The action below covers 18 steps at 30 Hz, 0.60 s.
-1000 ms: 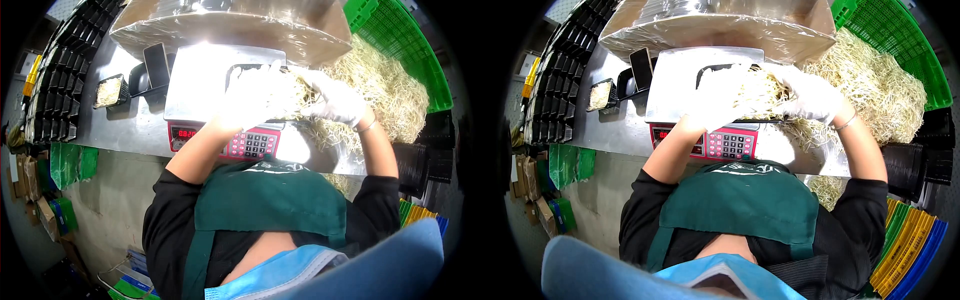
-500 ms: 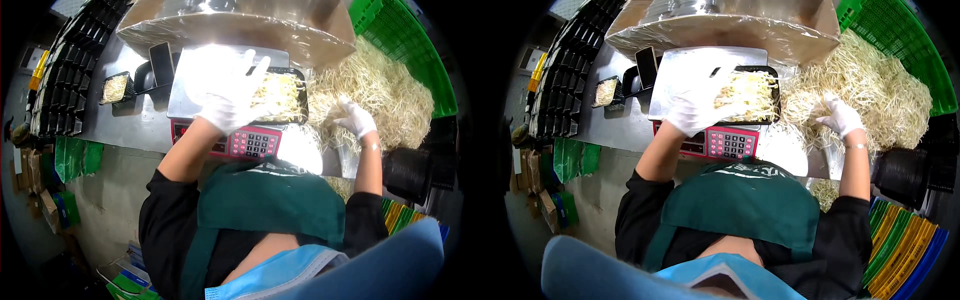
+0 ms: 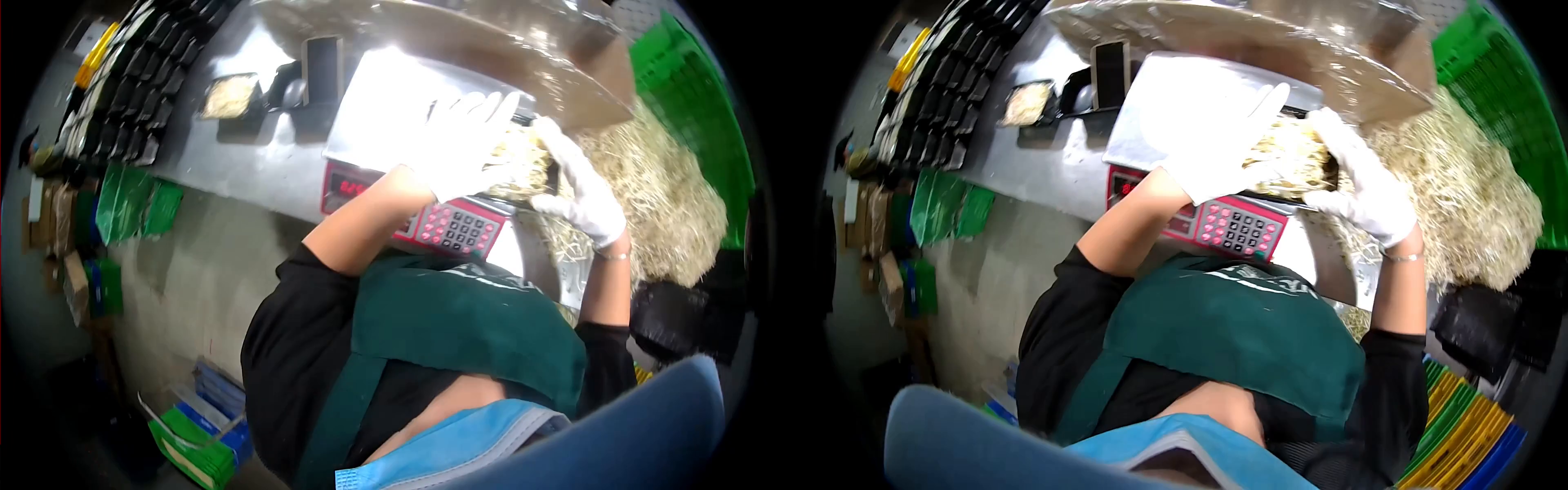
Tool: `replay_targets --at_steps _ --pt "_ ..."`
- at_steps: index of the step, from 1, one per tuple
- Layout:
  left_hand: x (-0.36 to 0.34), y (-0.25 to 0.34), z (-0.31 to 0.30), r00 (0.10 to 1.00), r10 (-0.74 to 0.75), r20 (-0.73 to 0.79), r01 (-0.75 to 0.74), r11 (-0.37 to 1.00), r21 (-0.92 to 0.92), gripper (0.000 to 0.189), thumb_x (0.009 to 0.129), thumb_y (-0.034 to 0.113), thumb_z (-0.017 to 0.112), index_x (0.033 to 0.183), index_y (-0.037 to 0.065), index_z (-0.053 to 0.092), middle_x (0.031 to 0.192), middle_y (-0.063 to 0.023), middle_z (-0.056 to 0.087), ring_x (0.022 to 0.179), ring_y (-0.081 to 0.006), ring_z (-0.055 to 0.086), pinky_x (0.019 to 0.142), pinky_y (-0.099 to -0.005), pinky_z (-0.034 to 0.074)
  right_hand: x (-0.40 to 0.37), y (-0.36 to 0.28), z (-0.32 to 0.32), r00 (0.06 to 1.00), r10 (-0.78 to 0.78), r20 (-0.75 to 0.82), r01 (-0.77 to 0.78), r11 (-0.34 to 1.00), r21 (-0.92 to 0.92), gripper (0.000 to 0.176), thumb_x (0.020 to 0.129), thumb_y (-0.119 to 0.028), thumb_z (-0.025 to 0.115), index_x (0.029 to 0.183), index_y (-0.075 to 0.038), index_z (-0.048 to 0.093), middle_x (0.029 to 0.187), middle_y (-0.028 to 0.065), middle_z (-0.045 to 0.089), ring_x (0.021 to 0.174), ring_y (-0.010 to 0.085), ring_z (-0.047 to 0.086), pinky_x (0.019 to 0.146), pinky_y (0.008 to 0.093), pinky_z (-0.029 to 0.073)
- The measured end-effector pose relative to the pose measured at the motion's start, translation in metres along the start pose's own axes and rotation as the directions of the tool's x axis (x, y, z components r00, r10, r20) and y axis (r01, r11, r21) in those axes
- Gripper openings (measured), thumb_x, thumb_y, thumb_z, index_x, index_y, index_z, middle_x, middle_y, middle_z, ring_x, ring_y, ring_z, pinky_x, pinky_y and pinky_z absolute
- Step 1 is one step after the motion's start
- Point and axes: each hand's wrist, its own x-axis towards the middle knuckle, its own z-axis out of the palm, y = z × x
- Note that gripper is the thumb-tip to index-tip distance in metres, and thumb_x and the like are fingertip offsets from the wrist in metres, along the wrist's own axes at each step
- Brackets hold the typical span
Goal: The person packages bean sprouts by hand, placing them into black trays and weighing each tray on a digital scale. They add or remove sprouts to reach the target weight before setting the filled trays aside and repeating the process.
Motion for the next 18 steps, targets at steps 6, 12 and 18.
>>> replay_targets --at_steps 6,12,18 --pt "0.001 0.004 0.004 0.997 -0.061 0.042 0.057 0.993 0.107 0.076 0.084 0.051 0.056 0.142 0.005 0.037 0.130 -0.0182 0.051 0.121 -0.0349 0.046 0.103 -0.0513 0.029 -0.021 0.018 0.009 0.958 0.198 -0.207 -0.119 0.932 0.342 0.027 0.085 -0.004 0.064 0.111 -0.009 0.067 0.088 0.0056 0.061 0.082 0.0173 0.060 0.075 0.0291 0.050" --pt "0.004 0.011 -0.006 0.992 -0.058 0.110 0.040 0.987 0.156 0.079 0.083 0.048 0.061 0.143 0.004 0.035 0.128 -0.0215 0.051 0.119 -0.0376 0.046 0.103 -0.0478 0.030 -0.064 0.064 -0.018 0.724 0.686 -0.073 -0.241 0.350 0.905 0.029 0.089 -0.015 0.062 0.117 -0.008 0.063 0.100 0.0100 0.068 0.075 0.0209 0.063 0.074 0.0280 0.052" --pt "0.003 0.017 -0.017 0.997 -0.063 0.050 0.060 0.996 0.061 0.091 0.076 0.051 0.067 0.145 0.004 0.031 0.130 -0.0204 0.049 0.120 -0.0366 0.045 0.104 -0.0521 0.027 -0.016 -0.009 -0.007 0.953 0.093 -0.289 -0.159 0.964 -0.214 0.086 0.083 -0.044 0.065 0.142 0.006 0.028 0.145 0.0262 0.033 0.133 0.0360 0.038 0.110 0.0399 0.030"
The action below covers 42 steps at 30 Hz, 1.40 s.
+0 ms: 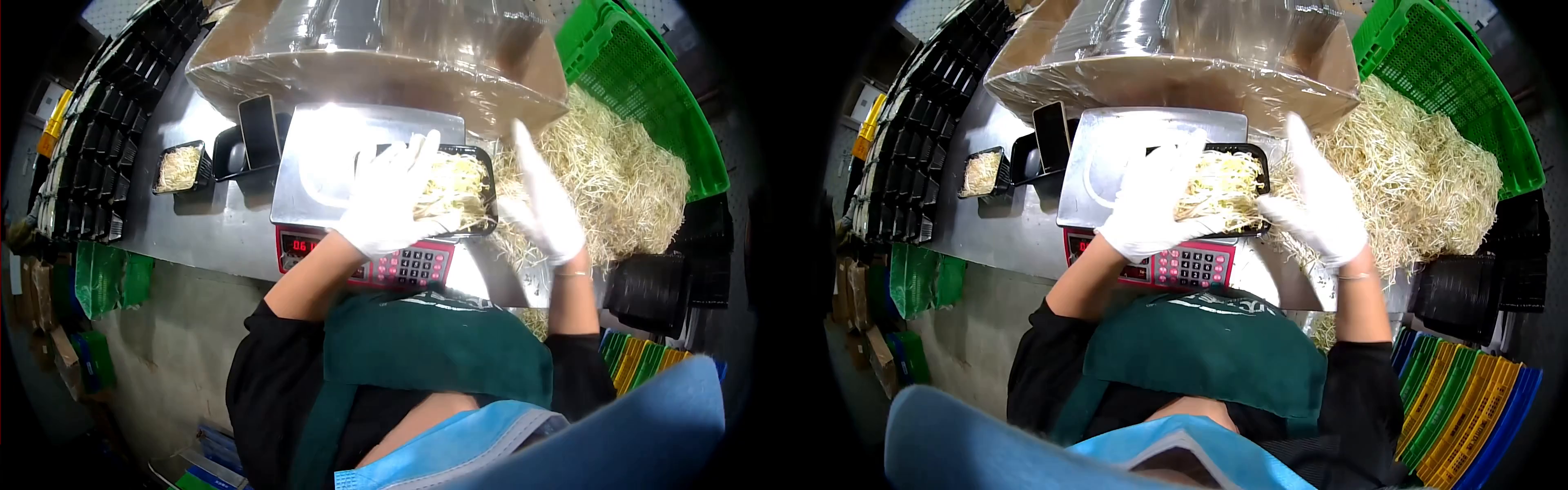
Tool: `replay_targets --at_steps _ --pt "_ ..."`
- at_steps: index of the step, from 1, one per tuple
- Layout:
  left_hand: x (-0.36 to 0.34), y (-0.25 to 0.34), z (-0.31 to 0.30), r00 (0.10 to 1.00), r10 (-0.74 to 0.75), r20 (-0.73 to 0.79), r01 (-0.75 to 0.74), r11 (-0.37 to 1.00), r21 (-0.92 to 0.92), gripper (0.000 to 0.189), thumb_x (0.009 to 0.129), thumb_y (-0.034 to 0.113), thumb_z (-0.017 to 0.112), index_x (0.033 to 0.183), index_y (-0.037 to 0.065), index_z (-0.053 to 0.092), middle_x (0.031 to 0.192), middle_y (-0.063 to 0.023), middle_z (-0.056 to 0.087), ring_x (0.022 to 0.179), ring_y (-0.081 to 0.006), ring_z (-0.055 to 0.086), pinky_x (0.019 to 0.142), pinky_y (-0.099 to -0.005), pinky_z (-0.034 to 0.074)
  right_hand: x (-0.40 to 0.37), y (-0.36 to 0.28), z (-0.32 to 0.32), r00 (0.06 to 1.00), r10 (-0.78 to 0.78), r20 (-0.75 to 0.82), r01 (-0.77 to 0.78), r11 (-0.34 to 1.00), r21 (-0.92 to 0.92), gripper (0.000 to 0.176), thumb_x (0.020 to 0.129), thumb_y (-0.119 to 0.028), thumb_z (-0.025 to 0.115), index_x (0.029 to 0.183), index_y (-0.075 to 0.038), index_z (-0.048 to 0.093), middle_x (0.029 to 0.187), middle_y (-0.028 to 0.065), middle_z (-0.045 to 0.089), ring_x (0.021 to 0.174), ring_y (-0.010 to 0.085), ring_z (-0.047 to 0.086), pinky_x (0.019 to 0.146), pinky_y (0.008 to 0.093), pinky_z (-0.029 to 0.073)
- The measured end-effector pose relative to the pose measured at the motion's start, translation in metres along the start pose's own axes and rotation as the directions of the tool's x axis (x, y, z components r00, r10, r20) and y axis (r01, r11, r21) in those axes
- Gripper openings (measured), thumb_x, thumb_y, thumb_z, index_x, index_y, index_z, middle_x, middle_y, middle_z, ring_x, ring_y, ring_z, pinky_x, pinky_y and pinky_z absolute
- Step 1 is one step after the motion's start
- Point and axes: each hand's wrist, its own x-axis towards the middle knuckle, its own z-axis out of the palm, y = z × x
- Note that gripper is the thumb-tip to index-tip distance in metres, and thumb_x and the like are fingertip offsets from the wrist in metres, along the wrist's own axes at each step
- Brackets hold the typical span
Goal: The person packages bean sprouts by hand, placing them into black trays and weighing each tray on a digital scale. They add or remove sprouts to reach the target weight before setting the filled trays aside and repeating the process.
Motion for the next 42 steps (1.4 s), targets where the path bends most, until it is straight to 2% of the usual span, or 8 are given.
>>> replay_targets --at_steps 10,19,32,36,37,39,40,42 --pt "0.002 -0.008 -0.005 0.982 -0.025 0.186 0.028 0.999 -0.014 0.092 0.074 0.053 0.068 0.142 0.002 0.033 0.131 -0.0203 0.047 0.116 -0.0346 0.046 0.102 -0.0490 0.030 0.101 -0.024 0.007 0.964 -0.260 0.052 0.259 0.965 0.024 0.065 0.086 -0.040 0.062 0.136 -0.003 0.044 0.127 0.0202 0.053 0.108 0.0320 0.059 0.091 0.0382 0.047" --pt "0.004 -0.010 -0.006 0.987 -0.030 0.155 0.033 0.999 -0.019 0.093 0.073 0.056 0.066 0.143 0.004 0.034 0.127 -0.0178 0.053 0.112 -0.0321 0.051 0.096 -0.0484 0.037 0.282 0.165 0.056 0.757 0.551 0.352 -0.214 0.718 -0.662 0.084 0.080 -0.041 0.068 0.145 -0.005 0.029 0.127 0.0186 0.057 0.116 0.0319 0.056 0.101 0.0397 0.041" --pt "-0.025 -0.017 -0.034 0.973 -0.181 0.144 0.176 0.983 0.047 0.098 0.065 0.052 0.075 0.141 0.003 0.037 0.116 -0.0185 0.057 0.106 -0.0338 0.054 0.095 -0.0430 0.038 0.241 0.144 0.009 0.907 0.403 0.124 -0.216 0.697 -0.684 0.041 0.088 -0.031 0.056 0.123 -0.009 0.053 0.114 0.0182 0.063 0.098 0.0359 0.063 0.086 0.0419 0.049" --pt "-0.059 -0.033 -0.048 0.946 -0.310 0.094 0.295 0.945 0.141 0.101 0.067 0.050 0.078 0.144 0.003 0.033 0.124 -0.0200 0.055 0.117 -0.0367 0.050 0.100 -0.0450 0.035 0.177 0.087 -0.010 0.985 0.152 -0.077 -0.136 0.973 0.188 0.045 0.092 -0.009 0.057 0.136 -0.014 0.048 0.130 0.0105 0.057 0.112 0.0206 0.060 0.094 0.0305 0.049" --pt "-0.060 -0.035 -0.051 0.940 -0.326 0.099 0.315 0.942 0.112 0.100 0.067 0.046 0.079 0.144 0.003 0.032 0.125 -0.0195 0.054 0.117 -0.0367 0.050 0.100 -0.0443 0.035 0.162 0.080 0.010 0.893 -0.348 -0.285 0.293 0.931 -0.219 0.042 0.089 -0.017 0.060 0.131 -0.012 0.051 0.110 0.0111 0.066 0.091 0.0236 0.065 0.080 0.0297 0.054" --pt "-0.061 -0.039 -0.046 0.953 -0.296 0.061 0.288 0.952 0.103 0.100 0.067 0.046 0.079 0.144 0.003 0.032 0.124 -0.0193 0.055 0.116 -0.0362 0.051 0.100 -0.0434 0.035 0.132 0.019 0.029 0.976 -0.041 0.214 -0.026 0.953 0.301 0.046 0.084 -0.017 0.060 0.129 -0.011 0.051 0.100 0.0113 0.067 0.087 0.0264 0.066 0.079 0.0357 0.055" --pt "-0.057 -0.037 -0.049 0.943 -0.320 0.095 0.311 0.945 0.096 0.100 0.067 0.045 0.079 0.144 0.002 0.032 0.124 -0.0191 0.055 0.114 -0.0353 0.051 0.100 -0.0424 0.035 0.133 0.029 0.083 0.771 -0.614 -0.171 0.576 0.786 -0.225 0.052 0.086 -0.025 0.061 0.132 -0.007 0.046 0.111 0.0161 0.061 0.093 0.0319 0.063 0.084 0.0395 0.053" --pt "-0.060 -0.038 -0.046 0.956 -0.285 0.065 0.277 0.954 0.118 0.097 0.066 0.047 0.078 0.140 0.001 0.037 0.120 -0.0191 0.056 0.112 -0.0351 0.052 0.098 -0.0429 0.037 0.106 0.014 0.096 0.873 -0.383 0.301 0.435 0.891 -0.128 0.060 0.088 -0.033 0.059 0.137 -0.004 0.038 0.141 0.0201 0.040 0.121 0.0350 0.049 0.102 0.0407 0.041"
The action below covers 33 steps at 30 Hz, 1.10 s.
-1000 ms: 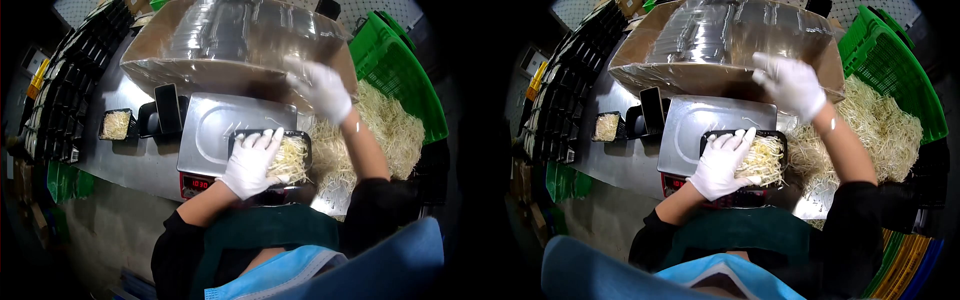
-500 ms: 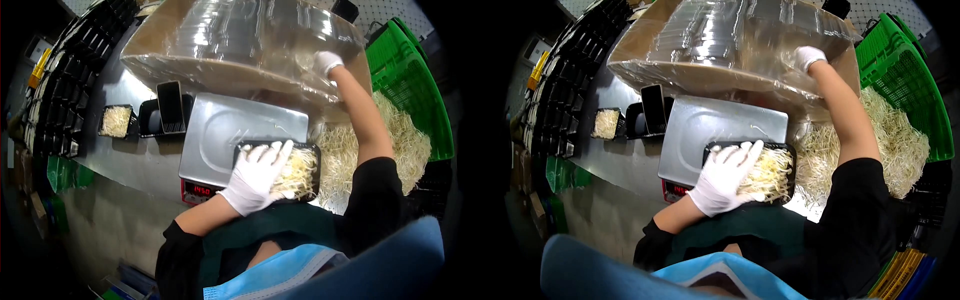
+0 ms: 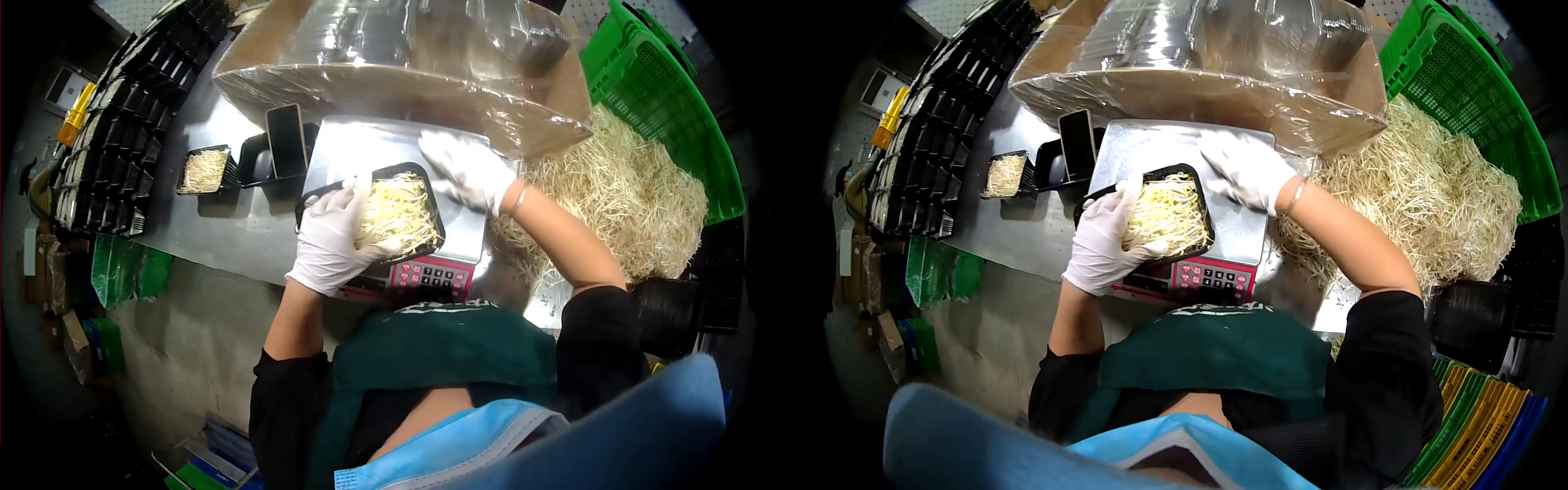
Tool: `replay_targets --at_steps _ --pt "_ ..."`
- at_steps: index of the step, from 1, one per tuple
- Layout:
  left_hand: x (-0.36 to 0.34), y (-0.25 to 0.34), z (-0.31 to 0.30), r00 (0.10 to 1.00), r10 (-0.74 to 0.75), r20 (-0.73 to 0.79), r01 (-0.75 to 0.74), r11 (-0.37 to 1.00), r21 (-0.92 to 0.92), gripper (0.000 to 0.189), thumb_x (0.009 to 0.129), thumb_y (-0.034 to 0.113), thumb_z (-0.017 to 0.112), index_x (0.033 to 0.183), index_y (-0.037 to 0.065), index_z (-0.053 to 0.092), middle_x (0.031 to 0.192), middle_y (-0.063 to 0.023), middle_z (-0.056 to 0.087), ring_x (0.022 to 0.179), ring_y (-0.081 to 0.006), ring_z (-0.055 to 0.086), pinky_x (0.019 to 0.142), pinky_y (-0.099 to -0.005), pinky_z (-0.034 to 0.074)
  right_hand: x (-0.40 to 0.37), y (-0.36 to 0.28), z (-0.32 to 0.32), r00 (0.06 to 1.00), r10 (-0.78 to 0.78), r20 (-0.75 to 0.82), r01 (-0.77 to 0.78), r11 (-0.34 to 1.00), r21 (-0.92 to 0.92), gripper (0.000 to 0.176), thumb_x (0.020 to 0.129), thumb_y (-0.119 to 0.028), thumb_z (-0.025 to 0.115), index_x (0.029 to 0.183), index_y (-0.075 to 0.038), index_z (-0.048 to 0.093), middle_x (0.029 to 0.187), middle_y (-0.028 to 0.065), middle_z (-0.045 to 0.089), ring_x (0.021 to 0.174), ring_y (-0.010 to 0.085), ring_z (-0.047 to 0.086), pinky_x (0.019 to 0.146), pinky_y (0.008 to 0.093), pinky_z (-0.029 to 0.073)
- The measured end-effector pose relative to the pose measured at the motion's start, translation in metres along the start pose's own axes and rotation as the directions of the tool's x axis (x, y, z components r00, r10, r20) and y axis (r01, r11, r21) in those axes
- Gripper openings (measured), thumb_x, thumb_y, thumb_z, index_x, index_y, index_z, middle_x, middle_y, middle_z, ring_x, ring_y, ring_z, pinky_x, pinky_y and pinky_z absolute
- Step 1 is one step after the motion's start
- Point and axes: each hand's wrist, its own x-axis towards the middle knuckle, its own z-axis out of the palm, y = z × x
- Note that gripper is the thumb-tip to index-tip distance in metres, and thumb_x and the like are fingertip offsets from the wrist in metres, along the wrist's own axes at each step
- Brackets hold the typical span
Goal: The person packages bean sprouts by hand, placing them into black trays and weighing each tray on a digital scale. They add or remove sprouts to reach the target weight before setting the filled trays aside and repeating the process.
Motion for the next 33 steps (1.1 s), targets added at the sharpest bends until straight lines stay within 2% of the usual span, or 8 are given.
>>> replay_targets --at_steps 3,5,7,13,21,26,31,33 --pt "-0.002 -0.005 0.002 0.999 0.027 -0.022 -0.028 1.000 -0.012 0.096 0.065 0.051 0.077 0.137 -0.001 0.040 0.120 -0.0205 0.056 0.109 -0.0356 0.054 0.095 -0.0431 0.039 -0.026 0.005 -0.027 0.918 0.275 0.284 -0.261 0.961 -0.088 0.061 0.092 -0.045 0.050 0.137 -0.006 0.039 0.140 0.0177 0.043 0.107 0.0310 0.060 0.090 0.0393 0.050" --pt "0.000 -0.003 0.001 0.998 0.044 -0.041 -0.045 0.999 -0.016 0.097 0.065 0.053 0.076 0.138 -0.001 0.039 0.124 -0.0215 0.054 0.110 -0.0353 0.054 0.096 -0.0434 0.039 -0.035 0.028 -0.050 0.792 0.430 0.434 -0.312 0.895 -0.319 0.046 0.092 -0.046 0.050 0.117 -0.008 0.058 0.088 0.0137 0.069 0.073 0.0275 0.067 0.065 0.0380 0.054" --pt "0.008 0.001 0.003 0.997 0.076 -0.031 -0.074 0.996 0.039 0.102 0.065 0.054 0.075 0.141 0.000 0.034 0.127 -0.0207 0.053 0.105 -0.0323 0.055 0.093 -0.0418 0.040 -0.024 0.035 -0.065 0.943 0.332 -0.009 -0.321 0.903 -0.285 0.044 0.094 -0.043 0.049 0.066 -0.012 0.064 0.061 0.0125 0.063 0.054 0.0280 0.063 0.054 0.0395 0.051" --pt "0.047 0.032 0.032 0.974 0.226 0.032 -0.225 0.974 -0.024 0.100 0.074 0.059 0.064 0.146 0.003 0.025 0.130 -0.0204 0.048 0.116 -0.0343 0.047 0.102 -0.0473 0.031 0.121 0.056 -0.068 0.856 0.466 -0.225 -0.383 0.863 0.331 0.033 0.086 -0.038 0.064 0.108 -0.014 0.068 0.103 0.0097 0.069 0.095 0.0272 0.065 0.086 0.0355 0.049" --pt "0.060 0.040 0.030 0.959 0.266 0.095 -0.255 0.960 -0.113 0.097 0.073 0.057 0.068 0.144 0.003 0.030 0.130 -0.0173 0.048 0.117 -0.0315 0.046 0.103 -0.0459 0.030 0.181 0.066 -0.058 0.886 0.461 0.052 -0.461 0.887 0.000 0.040 0.084 -0.043 0.067 0.090 -0.004 0.067 0.091 0.0183 0.067 0.089 0.0332 0.064 0.078 0.0376 0.050" --pt "0.068 0.046 0.045 0.950 0.307 0.056 -0.301 0.949 -0.087 0.098 0.074 0.061 0.064 0.144 0.002 0.030 0.133 -0.0183 0.047 0.121 -0.0291 0.046 0.104 -0.0491 0.029 0.138 0.056 -0.086 0.897 0.320 -0.304 -0.341 0.940 -0.016 0.032 0.087 -0.040 0.062 0.088 -0.008 0.068 0.090 0.0156 0.066 0.085 0.0303 0.065 0.074 0.0380 0.051" --pt "0.064 0.037 0.017 0.897 0.403 -0.180 -0.436 0.873 -0.218 0.115 0.073 0.069 0.063 0.148 -0.003 0.013 0.153 -0.0229 0.017 0.139 -0.0386 0.024 0.113 -0.0451 0.019 0.029 -0.033 -0.175 0.480 0.495 -0.724 0.303 0.681 0.666 0.048 0.093 -0.008 0.057 0.136 -0.002 0.036 0.125 0.0145 0.052 0.111 0.0208 0.055 0.080 0.0325 0.057" --pt "0.060 0.025 0.006 0.889 0.232 -0.394 -0.446 0.634 -0.632 0.118 0.072 0.067 0.066 0.148 -0.005 0.010 0.153 -0.0229 0.017 0.142 -0.0345 0.018 0.115 -0.0425 0.017 -0.025 -0.048 -0.184 0.509 0.544 -0.667 0.088 0.738 0.669 0.056 0.084 -0.014 0.066 0.135 -0.009 0.044 0.116 0.0156 0.062 0.094 0.0250 0.067 0.074 0.0318 0.056"
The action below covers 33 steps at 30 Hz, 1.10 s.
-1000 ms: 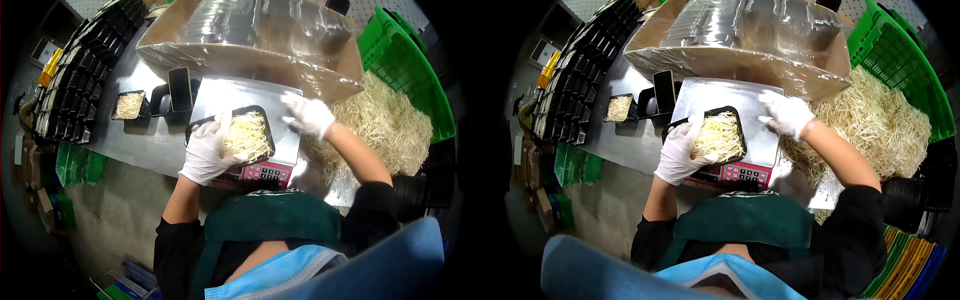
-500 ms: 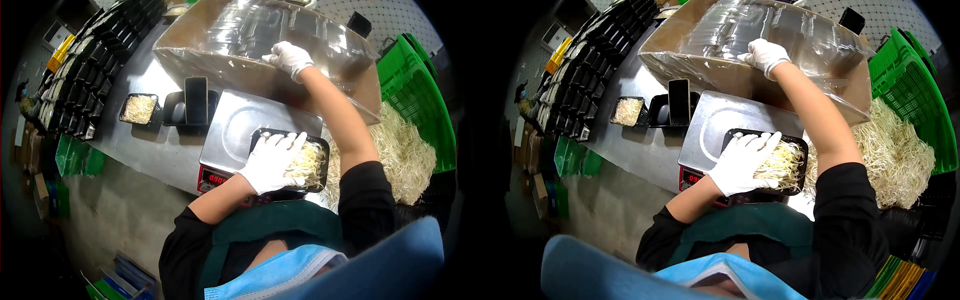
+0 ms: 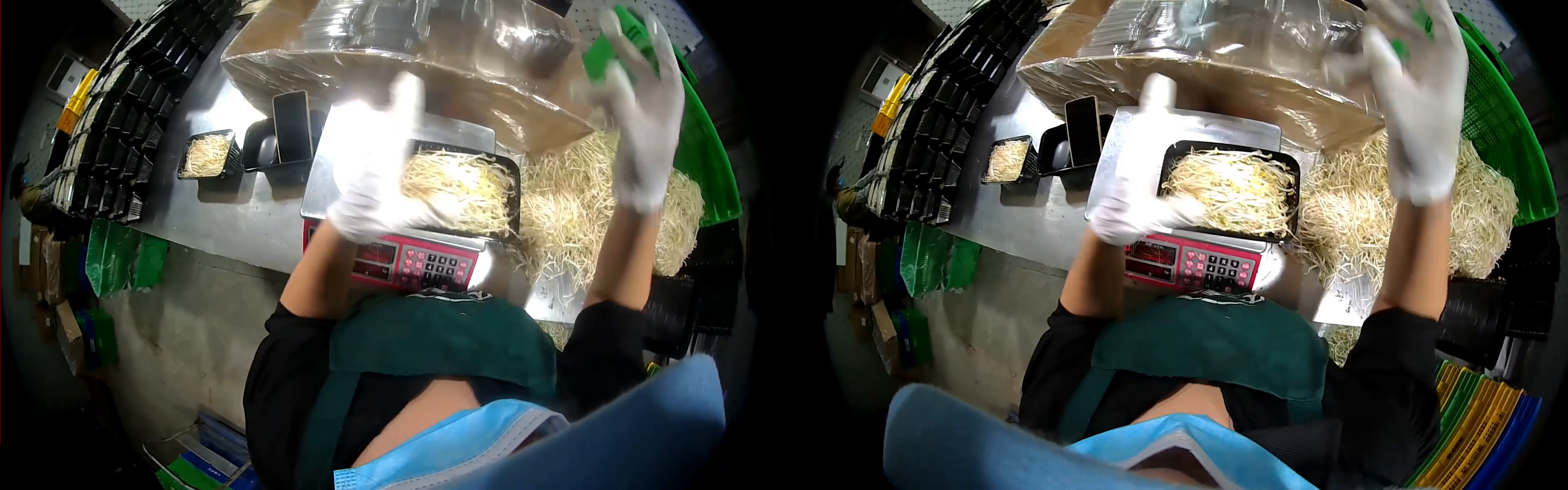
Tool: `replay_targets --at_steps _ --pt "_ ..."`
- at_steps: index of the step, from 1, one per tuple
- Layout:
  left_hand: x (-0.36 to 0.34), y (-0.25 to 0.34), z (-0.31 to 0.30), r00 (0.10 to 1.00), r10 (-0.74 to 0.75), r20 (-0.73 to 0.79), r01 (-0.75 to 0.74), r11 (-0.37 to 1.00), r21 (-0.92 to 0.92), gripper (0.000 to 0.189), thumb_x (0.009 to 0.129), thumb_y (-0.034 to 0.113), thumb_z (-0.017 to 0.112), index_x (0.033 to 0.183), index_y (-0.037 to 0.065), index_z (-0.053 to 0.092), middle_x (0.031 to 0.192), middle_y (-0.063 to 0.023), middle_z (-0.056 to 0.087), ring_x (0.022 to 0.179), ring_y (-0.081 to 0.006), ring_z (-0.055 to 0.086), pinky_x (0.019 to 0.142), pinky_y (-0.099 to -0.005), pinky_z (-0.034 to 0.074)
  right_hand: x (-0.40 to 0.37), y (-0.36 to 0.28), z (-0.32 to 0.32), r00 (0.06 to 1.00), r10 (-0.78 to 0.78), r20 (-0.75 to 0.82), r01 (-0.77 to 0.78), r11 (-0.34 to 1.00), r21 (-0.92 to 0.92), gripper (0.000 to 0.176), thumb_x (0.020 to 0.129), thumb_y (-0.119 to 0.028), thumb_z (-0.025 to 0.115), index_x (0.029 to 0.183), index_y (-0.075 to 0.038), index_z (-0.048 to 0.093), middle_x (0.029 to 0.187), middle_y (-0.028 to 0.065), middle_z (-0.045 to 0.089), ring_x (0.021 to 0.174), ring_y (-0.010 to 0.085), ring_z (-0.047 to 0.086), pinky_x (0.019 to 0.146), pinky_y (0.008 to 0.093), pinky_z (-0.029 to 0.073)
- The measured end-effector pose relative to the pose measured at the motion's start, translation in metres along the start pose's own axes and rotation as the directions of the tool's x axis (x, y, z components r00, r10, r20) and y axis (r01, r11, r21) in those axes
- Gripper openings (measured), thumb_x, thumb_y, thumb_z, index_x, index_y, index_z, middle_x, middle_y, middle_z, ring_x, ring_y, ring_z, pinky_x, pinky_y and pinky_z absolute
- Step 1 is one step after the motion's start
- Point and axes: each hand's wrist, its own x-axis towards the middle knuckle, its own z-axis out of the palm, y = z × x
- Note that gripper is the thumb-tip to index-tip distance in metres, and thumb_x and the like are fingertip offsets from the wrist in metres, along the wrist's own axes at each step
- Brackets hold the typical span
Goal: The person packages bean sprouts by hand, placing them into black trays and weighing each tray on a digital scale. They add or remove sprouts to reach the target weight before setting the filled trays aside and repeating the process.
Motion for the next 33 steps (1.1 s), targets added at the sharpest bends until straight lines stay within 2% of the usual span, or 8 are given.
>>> replay_targets --at_steps 4,9,16,18,20,24,26,33 --pt "0.008 0.012 -0.010 0.954 -0.298 0.021 0.232 0.697 -0.679 0.082 0.091 0.036 0.061 0.148 0.001 0.014 0.136 -0.0238 0.046 0.103 -0.0242 0.063 0.087 -0.0355 0.053 -0.091 0.005 0.012 0.936 0.290 0.200 -0.347 0.857 0.380 0.077 0.077 0.008 0.059 0.144 -0.011 0.024 0.112 0.0170 0.062 0.069 0.0219 0.068 0.055 0.0240 0.058" --pt "-0.014 0.030 -0.008 0.786 -0.547 0.289 0.618 0.689 -0.378 0.048 0.086 0.003 0.052 0.134 -0.002 0.045 0.096 -0.0175 0.069 0.061 -0.0141 0.063 0.059 -0.0259 0.056 -0.147 0.039 -0.008 0.817 0.567 0.101 -0.555 0.729 0.400 0.036 0.094 -0.006 0.049 0.129 0.000 0.043 0.073 0.0121 0.065 0.059 0.0146 0.066 0.044 0.0203 0.052" --pt "0.008 -0.028 0.000 0.859 -0.498 0.116 0.503 0.865 -0.009 0.059 0.079 -0.007 0.050 0.137 -0.003 0.041 0.113 -0.0168 0.064 0.070 -0.0123 0.063 0.061 -0.0218 0.051 -0.124 0.134 0.010 0.824 0.563 -0.065 -0.567 0.822 -0.054 0.012 0.086 -0.013 0.064 0.091 -0.003 0.067 0.092 0.0058 0.068 0.076 0.0105 0.059 0.070 0.0262 0.048" --pt "0.001 -0.057 0.010 0.854 -0.519 0.038 0.508 0.814 -0.283 0.048 0.078 -0.006 0.051 0.127 -0.004 0.052 0.108 -0.0129 0.066 0.078 -0.0140 0.062 0.068 -0.0232 0.049 -0.127 0.159 0.026 0.899 0.424 -0.111 -0.439 0.865 -0.243 0.015 0.084 -0.014 0.066 0.092 -0.002 0.070 0.089 0.0063 0.069 0.073 0.0133 0.061 0.074 0.0261 0.047" --pt "0.005 -0.063 0.016 0.876 -0.461 -0.140 0.479 0.801 0.358 0.036 0.079 -0.003 0.055 0.114 -0.003 0.061 0.103 -0.0096 0.066 0.084 -0.0154 0.061 0.073 -0.0264 0.048 -0.131 0.164 0.024 0.888 0.454 -0.076 -0.460 0.868 -0.187 0.022 0.084 -0.014 0.067 0.100 0.000 0.069 0.090 0.0069 0.069 0.078 0.0136 0.062 0.078 0.0269 0.047" --pt "-0.001 -0.062 0.018 0.781 -0.593 -0.197 0.625 0.745 0.236 0.027 0.078 0.000 0.061 0.106 -0.002 0.064 0.100 -0.0080 0.066 0.088 -0.0146 0.060 0.077 -0.0271 0.048 -0.148 0.183 0.027 0.800 0.569 -0.192 -0.547 0.822 0.159 0.024 0.087 -0.014 0.064 0.106 0.001 0.066 0.097 0.0082 0.069 0.090 0.0127 0.061 0.083 0.0280 0.047" --pt "-0.011 -0.070 0.022 0.690 -0.707 -0.153 0.558 0.655 -0.509 0.025 0.077 0.001 0.066 0.102 -0.002 0.065 0.097 -0.0084 0.065 0.089 -0.0155 0.060 0.079 -0.0272 0.049 -0.152 0.176 0.018 0.787 0.615 0.044 -0.616 0.788 0.017 0.023 0.089 -0.015 0.060 0.105 0.001 0.067 0.095 0.0079 0.069 0.089 0.0137 0.061 0.084 0.0284 0.047" --pt "-0.015 -0.123 0.012 0.847 -0.455 -0.274 0.483 0.875 0.039 0.030 0.077 0.000 0.066 0.106 -0.003 0.063 0.097 -0.0089 0.065 0.088 -0.0163 0.061 0.077 -0.0283 0.050 -0.130 0.176 0.019 0.809 0.587 0.040 -0.554 0.783 -0.285 0.035 0.088 -0.030 0.062 0.104 0.000 0.065 0.100 0.0141 0.067 0.094 0.0221 0.062 0.085 0.0321 0.047"
